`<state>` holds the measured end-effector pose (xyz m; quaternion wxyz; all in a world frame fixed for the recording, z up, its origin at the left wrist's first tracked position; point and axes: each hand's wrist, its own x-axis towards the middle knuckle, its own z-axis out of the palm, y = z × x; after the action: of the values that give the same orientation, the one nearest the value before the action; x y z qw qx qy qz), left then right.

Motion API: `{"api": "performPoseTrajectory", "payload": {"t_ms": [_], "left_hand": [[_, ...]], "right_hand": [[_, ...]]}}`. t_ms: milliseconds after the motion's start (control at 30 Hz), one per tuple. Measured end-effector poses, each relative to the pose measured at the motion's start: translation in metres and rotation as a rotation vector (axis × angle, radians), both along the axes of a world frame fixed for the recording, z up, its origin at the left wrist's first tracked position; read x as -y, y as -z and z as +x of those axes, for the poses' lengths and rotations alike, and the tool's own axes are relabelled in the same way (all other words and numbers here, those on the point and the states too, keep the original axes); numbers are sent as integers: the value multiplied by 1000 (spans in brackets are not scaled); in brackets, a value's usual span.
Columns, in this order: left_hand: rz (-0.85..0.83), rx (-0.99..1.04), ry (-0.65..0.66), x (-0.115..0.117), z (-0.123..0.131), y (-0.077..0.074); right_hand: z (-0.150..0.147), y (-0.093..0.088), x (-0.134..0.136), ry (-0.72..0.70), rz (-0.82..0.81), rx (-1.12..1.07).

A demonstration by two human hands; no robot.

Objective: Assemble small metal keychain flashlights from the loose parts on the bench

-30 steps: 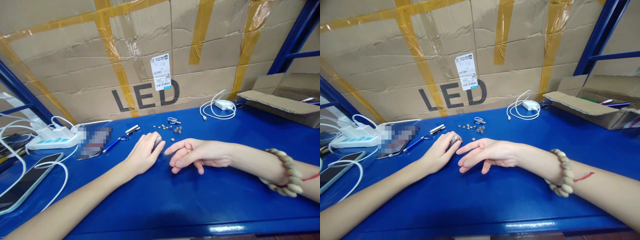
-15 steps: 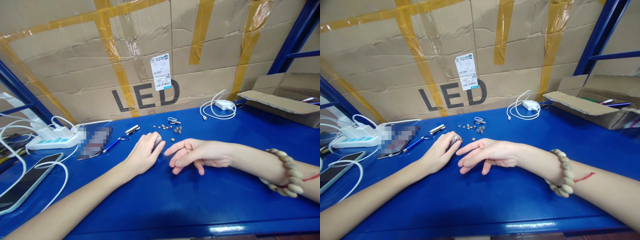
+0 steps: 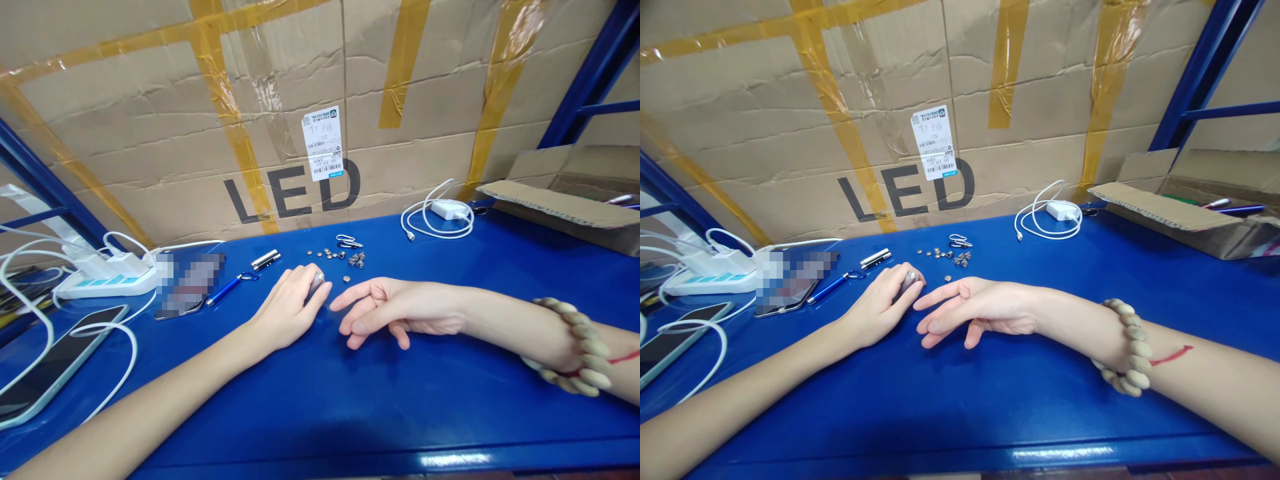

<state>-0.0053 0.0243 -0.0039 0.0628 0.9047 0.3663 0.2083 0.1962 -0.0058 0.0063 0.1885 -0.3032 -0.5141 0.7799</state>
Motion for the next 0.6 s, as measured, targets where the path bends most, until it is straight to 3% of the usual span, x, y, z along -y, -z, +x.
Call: {"api": "performPoseTrajectory", "payload": {"t_ms": [600], "left_hand": [[0,5,-3,0,0,0]], "right_hand": [[-1,1,0,9,-16,9]]}}
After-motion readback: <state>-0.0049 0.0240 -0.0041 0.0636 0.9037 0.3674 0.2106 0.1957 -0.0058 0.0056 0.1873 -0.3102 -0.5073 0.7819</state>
